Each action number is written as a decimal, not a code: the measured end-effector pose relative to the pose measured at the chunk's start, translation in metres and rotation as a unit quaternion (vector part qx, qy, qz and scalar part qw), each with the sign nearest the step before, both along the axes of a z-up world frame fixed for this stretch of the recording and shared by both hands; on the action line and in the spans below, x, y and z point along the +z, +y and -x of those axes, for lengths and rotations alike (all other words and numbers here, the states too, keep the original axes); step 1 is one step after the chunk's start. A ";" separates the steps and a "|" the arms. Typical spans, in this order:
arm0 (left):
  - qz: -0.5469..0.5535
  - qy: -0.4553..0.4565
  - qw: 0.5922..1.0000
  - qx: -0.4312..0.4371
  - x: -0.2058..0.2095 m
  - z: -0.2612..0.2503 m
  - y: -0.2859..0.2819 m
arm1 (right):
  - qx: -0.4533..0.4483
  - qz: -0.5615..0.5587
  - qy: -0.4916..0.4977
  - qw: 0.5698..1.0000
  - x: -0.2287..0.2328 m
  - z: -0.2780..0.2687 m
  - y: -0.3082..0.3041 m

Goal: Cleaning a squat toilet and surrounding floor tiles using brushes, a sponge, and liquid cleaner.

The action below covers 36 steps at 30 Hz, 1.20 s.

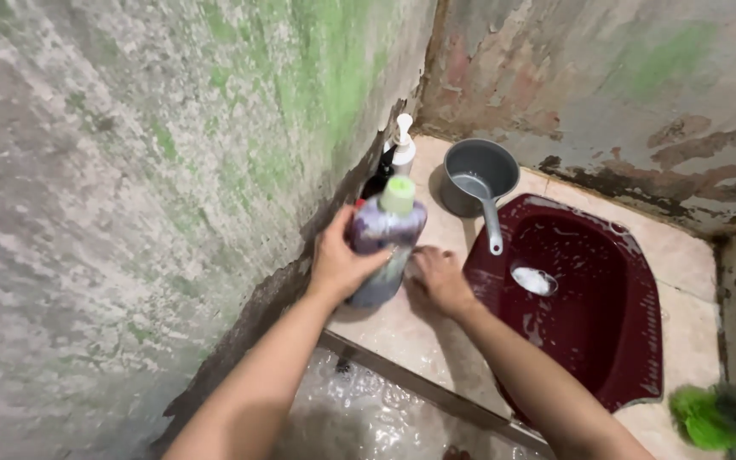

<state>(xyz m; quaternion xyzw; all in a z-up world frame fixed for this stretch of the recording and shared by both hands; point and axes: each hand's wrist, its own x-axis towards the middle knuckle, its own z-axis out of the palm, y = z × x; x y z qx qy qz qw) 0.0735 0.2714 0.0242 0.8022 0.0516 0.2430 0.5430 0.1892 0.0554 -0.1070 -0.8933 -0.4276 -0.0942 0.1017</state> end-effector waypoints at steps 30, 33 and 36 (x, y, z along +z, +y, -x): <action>-0.068 0.075 0.989 0.108 -0.024 0.003 0.007 | -0.226 0.056 0.244 0.941 0.035 0.079 0.063; -0.086 0.102 0.983 0.123 -0.024 0.006 0.007 | -0.249 0.106 0.248 0.930 0.025 0.060 0.076; -0.092 0.098 0.980 0.149 -0.026 0.007 0.005 | -0.265 0.142 0.198 0.933 0.009 0.036 0.080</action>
